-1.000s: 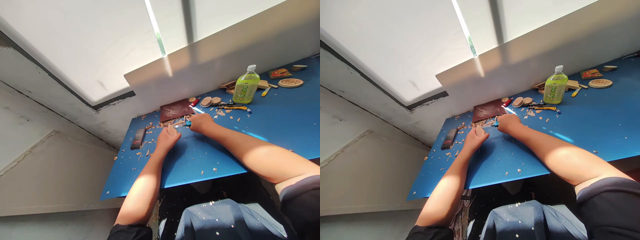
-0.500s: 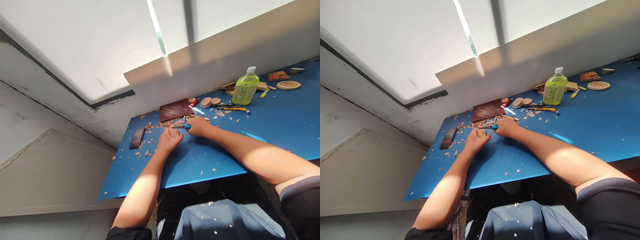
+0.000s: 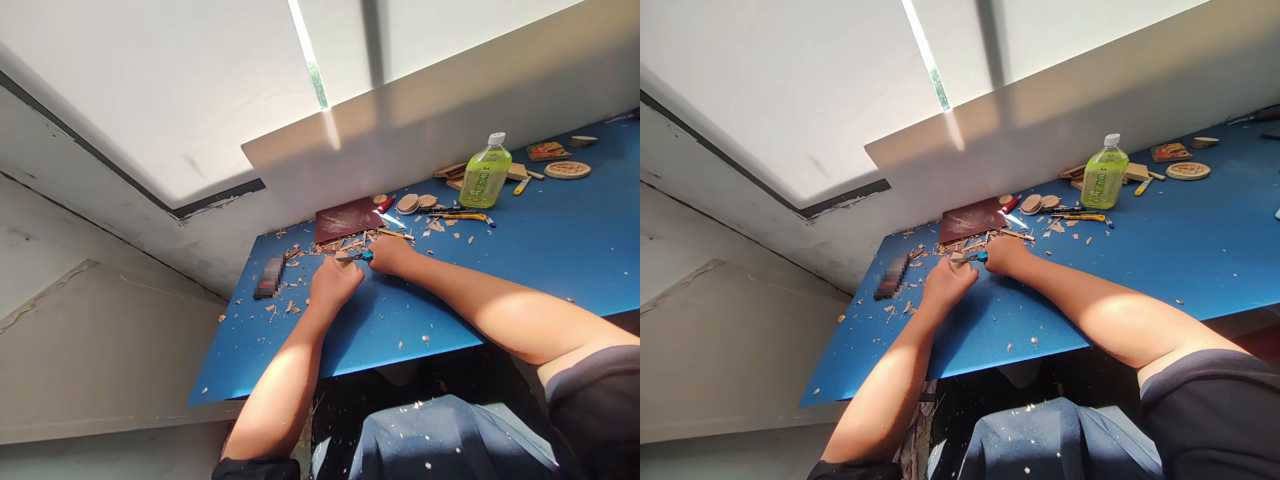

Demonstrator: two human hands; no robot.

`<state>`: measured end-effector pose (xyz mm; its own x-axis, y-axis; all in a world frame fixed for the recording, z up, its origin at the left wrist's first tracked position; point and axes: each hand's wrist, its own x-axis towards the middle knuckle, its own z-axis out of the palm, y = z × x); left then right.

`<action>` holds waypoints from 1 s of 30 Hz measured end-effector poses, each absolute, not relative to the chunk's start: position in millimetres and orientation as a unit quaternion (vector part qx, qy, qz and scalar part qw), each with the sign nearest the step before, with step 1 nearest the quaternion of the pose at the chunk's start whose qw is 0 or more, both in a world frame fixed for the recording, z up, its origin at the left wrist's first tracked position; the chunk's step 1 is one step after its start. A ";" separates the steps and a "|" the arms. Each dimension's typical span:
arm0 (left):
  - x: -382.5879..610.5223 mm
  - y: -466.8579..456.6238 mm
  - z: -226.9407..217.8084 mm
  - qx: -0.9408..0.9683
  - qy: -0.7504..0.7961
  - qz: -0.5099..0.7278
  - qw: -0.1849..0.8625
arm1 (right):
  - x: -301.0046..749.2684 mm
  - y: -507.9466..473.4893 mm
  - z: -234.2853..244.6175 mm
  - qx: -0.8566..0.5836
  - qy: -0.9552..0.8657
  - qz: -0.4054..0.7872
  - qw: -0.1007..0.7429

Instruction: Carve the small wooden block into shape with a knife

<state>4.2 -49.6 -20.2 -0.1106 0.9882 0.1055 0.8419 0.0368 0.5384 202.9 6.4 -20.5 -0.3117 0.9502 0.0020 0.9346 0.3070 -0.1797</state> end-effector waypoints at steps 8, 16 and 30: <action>3.9 -43.1 -19.7 0.656 0.711 0.204 0.154 | 206.5 10.6 -16.2 -0.584 -0.809 0.049 0.042; -9.0 -47.7 -12.4 0.638 0.717 0.232 0.156 | 242.1 31.8 -19.1 -0.694 -0.716 0.075 0.018; -3.0 -44.3 -31.9 0.691 0.593 0.319 0.264 | 207.4 -7.4 -19.6 -0.552 -0.826 0.068 0.088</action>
